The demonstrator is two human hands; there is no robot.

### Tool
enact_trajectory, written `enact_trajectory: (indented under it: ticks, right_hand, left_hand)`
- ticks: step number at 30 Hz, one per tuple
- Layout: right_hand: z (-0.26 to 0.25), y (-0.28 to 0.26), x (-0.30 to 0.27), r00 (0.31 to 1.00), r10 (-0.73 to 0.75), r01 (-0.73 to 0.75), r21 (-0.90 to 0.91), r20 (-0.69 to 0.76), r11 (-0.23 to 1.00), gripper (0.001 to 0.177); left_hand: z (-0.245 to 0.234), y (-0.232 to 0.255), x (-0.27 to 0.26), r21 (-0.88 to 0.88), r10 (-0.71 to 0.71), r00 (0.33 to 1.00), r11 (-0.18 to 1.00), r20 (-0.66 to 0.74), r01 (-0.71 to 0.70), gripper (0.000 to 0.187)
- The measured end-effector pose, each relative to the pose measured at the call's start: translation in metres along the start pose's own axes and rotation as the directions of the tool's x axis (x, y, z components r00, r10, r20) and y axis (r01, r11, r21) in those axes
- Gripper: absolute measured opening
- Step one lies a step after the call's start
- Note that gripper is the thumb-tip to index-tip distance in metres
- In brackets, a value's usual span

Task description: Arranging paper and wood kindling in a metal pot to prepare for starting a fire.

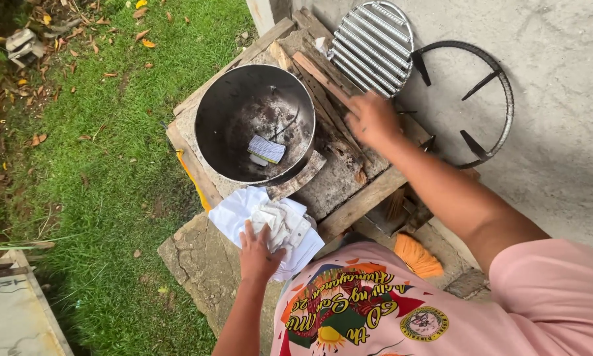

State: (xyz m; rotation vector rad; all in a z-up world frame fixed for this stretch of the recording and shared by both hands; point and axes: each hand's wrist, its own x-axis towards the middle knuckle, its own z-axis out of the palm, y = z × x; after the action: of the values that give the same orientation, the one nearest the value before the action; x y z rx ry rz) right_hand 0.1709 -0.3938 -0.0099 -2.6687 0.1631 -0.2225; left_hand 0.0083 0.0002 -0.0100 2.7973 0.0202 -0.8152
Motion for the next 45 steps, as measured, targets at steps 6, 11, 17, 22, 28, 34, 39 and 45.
enact_trajectory:
  ticks: [6, 11, 17, 22, 28, 34, 39, 45]
  right_hand:
    - [0.036, -0.035, -0.033, 0.889, 0.123, -0.053, -0.168, 0.441, 0.984, 0.093]
    - [0.058, -0.028, -0.039, 0.847, 0.283, -0.220, -0.189, 0.449, 0.957, 0.110]
    - [0.039, -0.038, -0.032, 0.868, 0.284, -0.235, -0.167, 0.408, 0.958, 0.102]
    - [0.039, -0.010, -0.030, 0.897, 0.199, -0.188, -0.068, 0.394, 0.980, 0.100]
    - [0.008, -0.008, -0.044, 0.891, 0.203, -0.177, -0.103, 0.405, 0.979, 0.097]
    - [-0.038, -0.009, -0.051, 0.883, 0.277, -0.245, -0.131, 0.379, 0.961, 0.095]
    - [-0.040, 0.029, -0.050, 0.952, 0.206, -0.167, -0.182, 0.225, 0.969, 0.092]
    - [-0.028, 0.038, -0.053, 0.963, 0.219, -0.145, -0.378, 0.160, 0.914, 0.093]
  left_hand:
    - [-0.002, -0.001, 0.000, 0.003, -0.003, 1.000, 1.000, 0.003, 0.003, 0.087]
    - [0.000, 0.000, 0.003, -0.006, 0.029, 0.999, 1.000, -0.022, -0.030, 0.086]
    - [0.001, -0.003, 0.001, -0.021, 0.025, 0.999, 0.999, -0.028, -0.026, 0.086]
    - [-0.005, -0.001, 0.001, -0.007, 0.019, 1.000, 1.000, 0.000, -0.019, 0.086]
    - [-0.011, 0.003, -0.001, 0.018, -0.001, 0.999, 1.000, 0.040, 0.000, 0.086]
    - [-0.009, 0.001, 0.000, 0.023, 0.014, 0.999, 1.000, 0.042, -0.015, 0.086]
    - [-0.010, 0.001, 0.001, 0.016, 0.013, 0.998, 1.000, 0.054, -0.014, 0.086]
    - [-0.008, -0.001, 0.001, 0.016, 0.016, 0.999, 1.000, 0.041, -0.017, 0.086]
